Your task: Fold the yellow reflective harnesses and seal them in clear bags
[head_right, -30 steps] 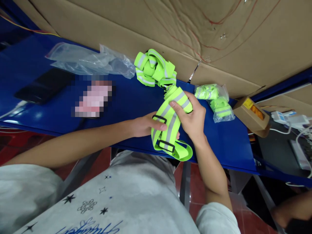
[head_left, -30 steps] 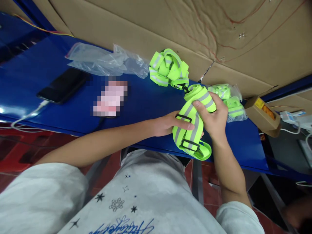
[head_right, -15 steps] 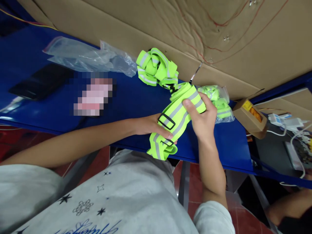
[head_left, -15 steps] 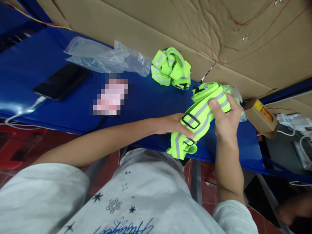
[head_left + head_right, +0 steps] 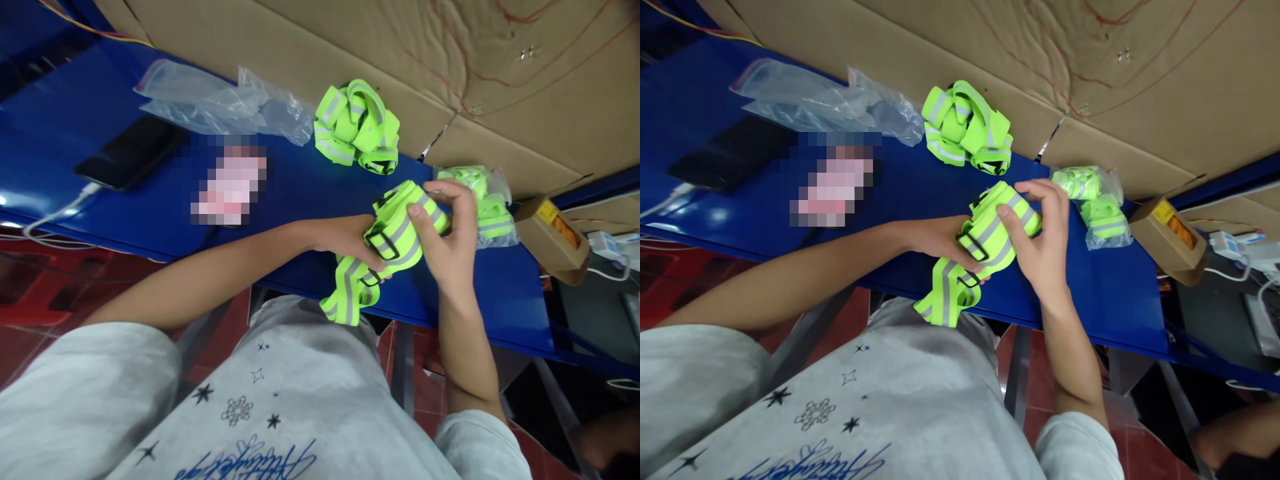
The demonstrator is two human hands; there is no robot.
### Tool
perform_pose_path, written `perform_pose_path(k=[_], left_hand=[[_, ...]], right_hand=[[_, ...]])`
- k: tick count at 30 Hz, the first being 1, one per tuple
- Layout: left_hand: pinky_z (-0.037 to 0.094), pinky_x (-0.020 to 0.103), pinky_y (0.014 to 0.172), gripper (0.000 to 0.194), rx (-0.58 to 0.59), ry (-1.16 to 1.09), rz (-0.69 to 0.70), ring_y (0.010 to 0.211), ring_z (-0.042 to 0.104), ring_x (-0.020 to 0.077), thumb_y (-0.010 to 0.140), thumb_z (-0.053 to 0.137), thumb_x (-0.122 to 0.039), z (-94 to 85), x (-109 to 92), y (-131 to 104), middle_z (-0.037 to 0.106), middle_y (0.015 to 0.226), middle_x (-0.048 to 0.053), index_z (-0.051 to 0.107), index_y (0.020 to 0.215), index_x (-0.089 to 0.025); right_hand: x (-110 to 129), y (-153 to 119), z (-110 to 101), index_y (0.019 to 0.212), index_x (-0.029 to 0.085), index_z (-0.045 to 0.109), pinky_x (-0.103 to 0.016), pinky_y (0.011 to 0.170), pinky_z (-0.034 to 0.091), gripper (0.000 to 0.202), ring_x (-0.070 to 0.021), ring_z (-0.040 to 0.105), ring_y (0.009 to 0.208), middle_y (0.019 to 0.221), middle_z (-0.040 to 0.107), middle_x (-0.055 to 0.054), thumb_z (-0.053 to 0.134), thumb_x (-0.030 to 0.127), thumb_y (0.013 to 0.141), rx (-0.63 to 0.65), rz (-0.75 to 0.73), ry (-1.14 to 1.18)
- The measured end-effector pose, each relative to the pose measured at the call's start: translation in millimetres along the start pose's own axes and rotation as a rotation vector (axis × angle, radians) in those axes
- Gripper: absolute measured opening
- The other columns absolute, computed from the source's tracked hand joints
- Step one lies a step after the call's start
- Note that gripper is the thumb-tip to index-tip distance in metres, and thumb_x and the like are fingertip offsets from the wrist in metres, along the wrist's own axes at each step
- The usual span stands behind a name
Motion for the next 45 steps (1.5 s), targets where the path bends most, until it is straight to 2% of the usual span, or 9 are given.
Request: perform_pose_path(k=[6,9,11,15,23,33,38,42,45], left_hand=[[0.067,0.037,0.078,0.022,0.015,-0.045,0.026,0.087,0.08,0.0245,0.077,0.087,-0.022,0.9,-8.5,-1.8,0.082,0.098,0.009,0.079,0.097,-0.017],[0.066,0.034,0.077,0.023,-0.078,0.059,0.098,0.084,0.079,0.0221,0.075,0.09,-0.023,-5.7,-13.5,-2.1,0.082,0.095,0.007,0.079,0.094,-0.016],[0.066,0.033,0.076,0.023,-0.106,0.082,0.11,0.083,0.078,0.0217,0.075,0.091,-0.028,-8.8,-14.2,-2.8,0.081,0.092,0.007,0.08,0.092,-0.016],[0.067,0.037,0.079,0.03,-0.038,-0.149,0.059,0.085,0.079,0.0245,0.074,0.09,-0.033,-4.9,-7.1,-0.5,0.082,0.098,0.01,0.081,0.097,-0.015],[0.066,0.035,0.078,0.045,-0.192,-0.527,0.025,0.08,0.077,0.0203,0.061,0.099,-0.031,3.8,9.1,9.2,0.081,0.09,0.007,0.078,0.098,-0.016],[0.057,0.03,0.071,0.028,-0.137,0.16,0.035,0.076,0.073,0.0185,0.07,0.091,-0.033,-12.0,-2.4,1.6,0.08,0.086,0.006,0.081,0.087,-0.014],[0.058,0.035,0.08,0.034,-0.207,0.464,0.241,0.086,0.074,0.0237,0.079,0.086,-0.048,-17.4,-14.0,4.0,0.08,0.091,0.006,0.078,0.09,-0.018],[0.058,0.044,0.098,0.088,-0.522,0.7,0.404,0.115,0.071,0.0326,0.063,0.097,-0.057,-26.2,-29.9,-7.6,0.073,0.127,0.012,0.064,0.136,-0.02],[0.047,0.051,0.118,0.12,-0.56,0.799,0.642,0.152,0.045,0.0382,0.059,0.098,-0.06,-19.0,-44.9,-19.4,0.044,0.163,0.018,0.042,0.159,-0.024]], right_hand=[[-17.9,-2.6,18.5,0.114,0.026,0.079,-0.04,0.098,0.06,0.056,-0.0244,0.075,0.108,0.109,0.079,-0.005,0.039,0.066,0.108,0.432,0.125,0.14],[-13.6,-10.8,33.8,0.136,0.027,0.069,-0.043,0.103,0.06,0.069,-0.0285,0.072,0.12,0.127,0.076,-0.005,0.062,0.079,0.091,0.602,0.143,0.255],[-12.7,-12.8,40.1,0.139,0.027,0.066,-0.042,0.094,0.064,0.077,-0.0279,0.074,0.109,0.124,0.077,-0.004,0.082,0.072,0.078,0.542,0.185,0.264],[-20.9,-15.7,49.8,0.129,0.027,0.069,-0.036,0.069,0.065,0.056,-0.0202,0.073,0.072,0.093,0.078,0.0,0.078,0.063,0.086,0.427,0.336,0.303],[-8.1,-1.4,13.8,0.137,0.025,0.066,-0.05,0.114,0.054,0.055,-0.0318,0.069,0.128,0.138,0.071,-0.009,0.075,0.054,0.092,0.01,-0.062,-0.047],[-32.6,3.1,-4.4,0.088,0.025,0.075,-0.04,0.072,0.066,0.043,-0.0246,0.076,0.077,0.08,0.076,0.0,0.079,0.068,0.083,-0.006,0.269,0.246],[-43.6,-5.1,18.3,0.09,0.023,0.079,-0.046,0.077,0.068,0.056,-0.0332,0.08,0.089,0.086,0.081,-0.007,0.08,0.077,0.075,0.296,0.637,0.551],[-41.3,-11.3,36.5,0.103,0.021,0.08,-0.05,0.088,0.068,0.062,-0.0345,0.08,0.102,0.094,0.083,-0.008,0.071,0.078,0.081,0.45,0.778,0.717],[-36.5,-17.7,49.8,0.108,0.021,0.078,-0.05,0.09,0.067,0.059,-0.0343,0.079,0.104,0.102,0.083,-0.009,0.072,0.074,0.082,0.558,0.83,0.811]])
Point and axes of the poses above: each hand's wrist, its own y-axis towards the middle knuckle, its own z-axis out of the palm, x = y × z, the point moved 6 cm from there along y, towards the middle knuckle
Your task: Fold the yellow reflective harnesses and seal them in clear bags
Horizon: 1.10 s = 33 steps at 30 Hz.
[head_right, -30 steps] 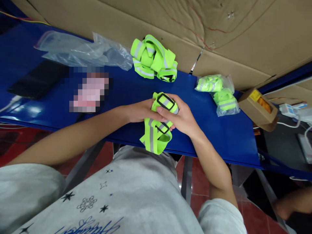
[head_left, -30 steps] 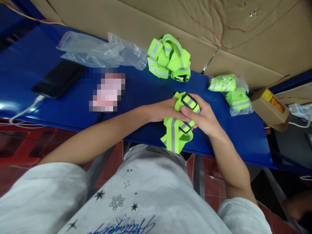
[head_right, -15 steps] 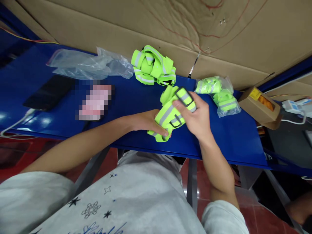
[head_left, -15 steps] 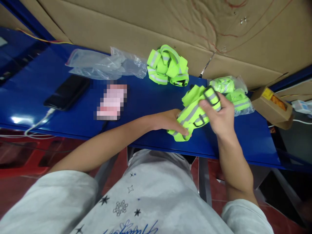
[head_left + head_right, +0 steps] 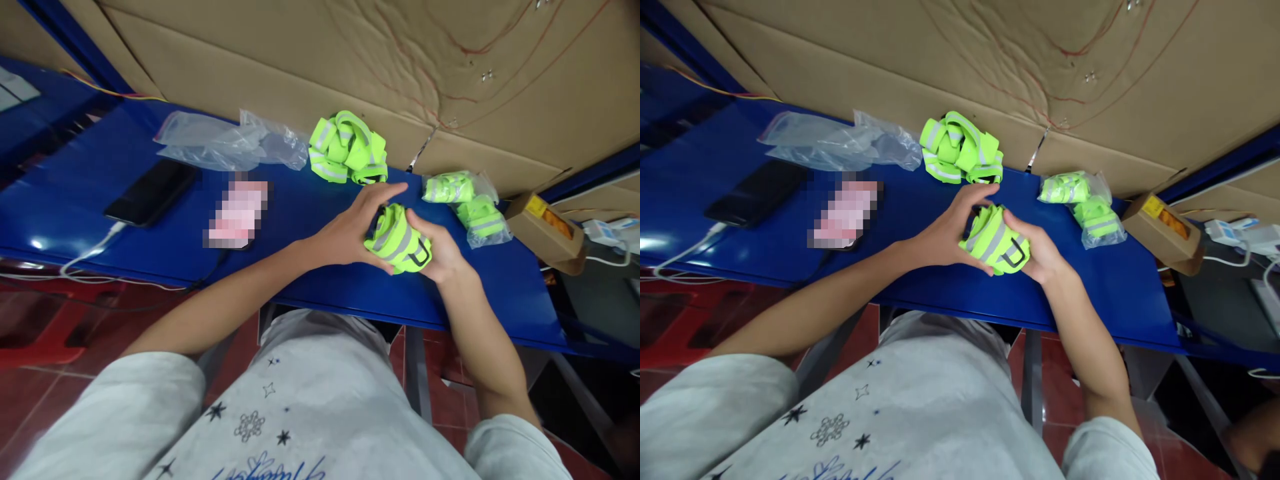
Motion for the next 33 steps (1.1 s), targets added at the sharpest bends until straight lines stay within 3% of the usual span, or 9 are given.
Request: perform_pose_path(k=[2,4,7,11,15,18,26,29,33], left_hand=[[0.04,0.053,0.123,0.108,0.051,-0.001,0.101,0.161,0.032,0.0375,0.065,0.094,-0.064,0.4,-8.9,-0.8,0.037,0.168,0.015,0.048,0.155,-0.026],[0.042,0.052,0.12,0.088,0.096,-0.021,0.122,0.153,0.045,0.036,0.069,0.092,-0.064,1.7,-11.9,-1.4,0.051,0.158,0.015,0.06,0.141,-0.026],[0.052,0.042,0.104,0.072,0.029,-0.062,0.071,0.117,0.069,0.0287,0.066,0.096,-0.06,0.6,-7.9,-1.0,0.071,0.123,0.011,0.068,0.12,-0.022],[0.052,0.032,0.082,0.078,-0.081,-0.07,-0.118,0.088,0.067,0.0204,0.055,0.097,-0.067,3.2,5.3,0.3,0.073,0.1,0.003,0.066,0.11,-0.02],[0.049,0.032,0.078,0.08,-0.252,0.061,-0.29,0.085,0.067,0.0209,0.057,0.092,-0.076,-6.0,9.8,-1.4,0.074,0.098,0.003,0.064,0.107,-0.021],[0.048,0.033,0.078,0.075,-0.35,0.223,-0.379,0.09,0.071,0.0247,0.069,0.082,-0.081,-17.1,6.9,-4.9,0.076,0.1,0.007,0.063,0.109,-0.021],[0.048,0.035,0.077,0.062,-0.04,0.551,-0.418,0.102,0.075,0.0311,0.103,0.042,-0.074,-6.1,-3.3,-7.9,0.075,0.114,0.015,0.059,0.122,-0.017],[0.05,0.037,0.085,0.064,-0.027,0.617,-0.441,0.103,0.072,0.0289,0.101,0.041,-0.079,-46.0,-2.9,-8.1,0.075,0.11,0.01,0.064,0.117,-0.021],[0.036,0.055,0.111,0.081,-0.442,0.787,-0.597,0.13,0.053,0.0351,0.101,0.023,-0.083,-190.6,16.0,-21.6,0.068,0.119,0.014,0.059,0.124,-0.015]], right_hand=[[-7.6,1.3,8.6,0.106,0.02,0.078,-0.049,0.091,0.067,0.056,-0.0341,0.079,0.106,0.107,0.083,-0.009,0.074,0.07,0.081,0.05,0.045,0.035],[-13.8,4.2,14.1,0.102,0.021,0.076,-0.047,0.093,0.067,0.051,-0.0331,0.078,0.109,0.11,0.082,-0.009,0.077,0.066,0.079,0.047,0.031,0.069],[-17.3,11.8,9.3,0.098,0.024,0.07,-0.045,0.097,0.065,0.043,-0.0296,0.077,0.11,0.105,0.081,-0.005,0.081,0.058,0.073,-0.099,-0.118,0.098],[-14.2,16.1,-4.3,0.102,0.026,0.065,-0.047,0.099,0.063,0.044,-0.0303,0.076,0.112,0.108,0.079,-0.004,0.077,0.057,0.073,-0.291,-0.287,0.123],[-9.3,12.4,6.4,0.114,0.024,0.07,-0.051,0.099,0.064,0.063,-0.0333,0.072,0.123,0.121,0.078,-0.01,0.058,0.079,0.085,-0.186,-0.261,0.174],[-8.1,8.1,21.8,0.123,0.027,0.069,-0.05,0.099,0.064,0.074,-0.0311,0.07,0.127,0.132,0.076,-0.009,0.06,0.088,0.083,-0.063,-0.299,0.155],[-19.7,10.0,22.4,0.118,0.024,0.069,-0.044,0.072,0.072,0.066,-0.0278,0.079,0.096,0.112,0.081,-0.006,0.096,0.057,0.068,-0.152,-0.325,0.139],[-16.6,7.2,20.1,0.114,0.019,0.071,-0.037,0.059,0.07,0.061,-0.027,0.079,0.089,0.106,0.081,-0.008,0.095,0.054,0.07,-0.208,-0.331,0.122],[-9.7,6.1,12.5,0.118,0.019,0.072,-0.035,0.062,0.071,0.059,-0.0271,0.079,0.094,0.114,0.081,-0.009,0.09,0.057,0.076,-0.241,-0.347,0.139]])
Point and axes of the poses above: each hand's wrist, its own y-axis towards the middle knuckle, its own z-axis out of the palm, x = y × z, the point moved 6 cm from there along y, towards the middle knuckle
